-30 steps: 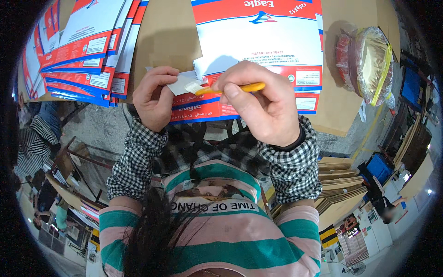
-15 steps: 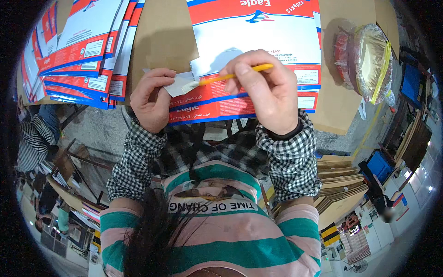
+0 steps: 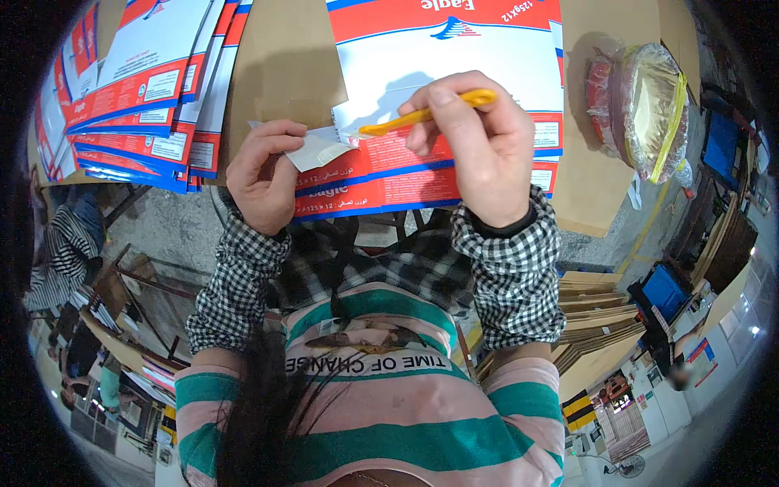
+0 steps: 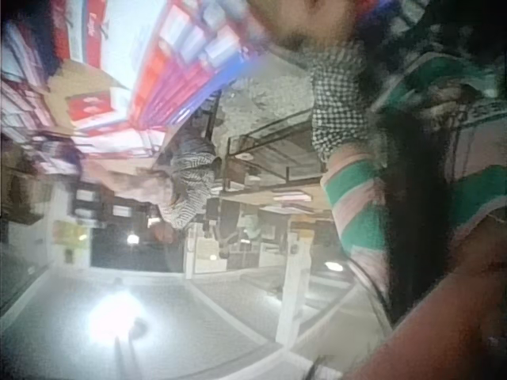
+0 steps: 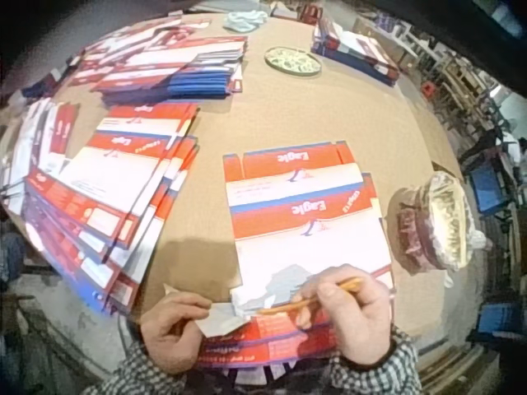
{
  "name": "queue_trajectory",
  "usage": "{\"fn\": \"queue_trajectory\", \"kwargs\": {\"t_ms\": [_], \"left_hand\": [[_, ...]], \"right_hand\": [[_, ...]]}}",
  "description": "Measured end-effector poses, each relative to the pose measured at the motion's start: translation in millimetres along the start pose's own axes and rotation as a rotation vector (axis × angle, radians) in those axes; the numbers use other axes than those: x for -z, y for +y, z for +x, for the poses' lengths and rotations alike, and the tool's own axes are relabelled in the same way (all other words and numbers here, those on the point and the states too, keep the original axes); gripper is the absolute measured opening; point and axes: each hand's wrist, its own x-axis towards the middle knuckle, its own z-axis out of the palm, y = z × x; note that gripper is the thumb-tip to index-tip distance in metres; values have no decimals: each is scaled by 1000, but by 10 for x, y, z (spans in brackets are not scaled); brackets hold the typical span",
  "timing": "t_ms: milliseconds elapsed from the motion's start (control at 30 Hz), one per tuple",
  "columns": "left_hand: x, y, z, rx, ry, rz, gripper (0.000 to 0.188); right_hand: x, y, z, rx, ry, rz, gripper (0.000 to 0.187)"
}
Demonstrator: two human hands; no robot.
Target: Applying glue to the flaps of paper envelopes using a brush and stacking them.
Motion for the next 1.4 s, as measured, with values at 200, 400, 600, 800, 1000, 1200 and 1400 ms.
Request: {"fn": "queue_trajectory", "kwargs": {"t_ms": [200,400,600,800,1000,1200,1400], "left_hand": [[5,14,-6,13,-3,-15,17],[11,18,-7,6,-1,3,17],[11,15,-12,0,9,-4,16],[14,19,-9,-5,7,-2,16],[19,26,-15,7,16,-16,15],[41,31,-33,38,-28,-17,22],[54,15,-48,33,-31,-25,22]], "right_hand": [[-64,52,57,-46,-39,-54,14],[-72,40,58,-74,-69,-72,15],[-63,27,57,-38,-53,-50,15],[-71,11,69,-33,-53,-60,15],[-109,-2,83,-13,-30,-57,15],[-122,1,123,-31,-101,-134,15],[-115,-18,152,-31,-143,-126,15]]}}
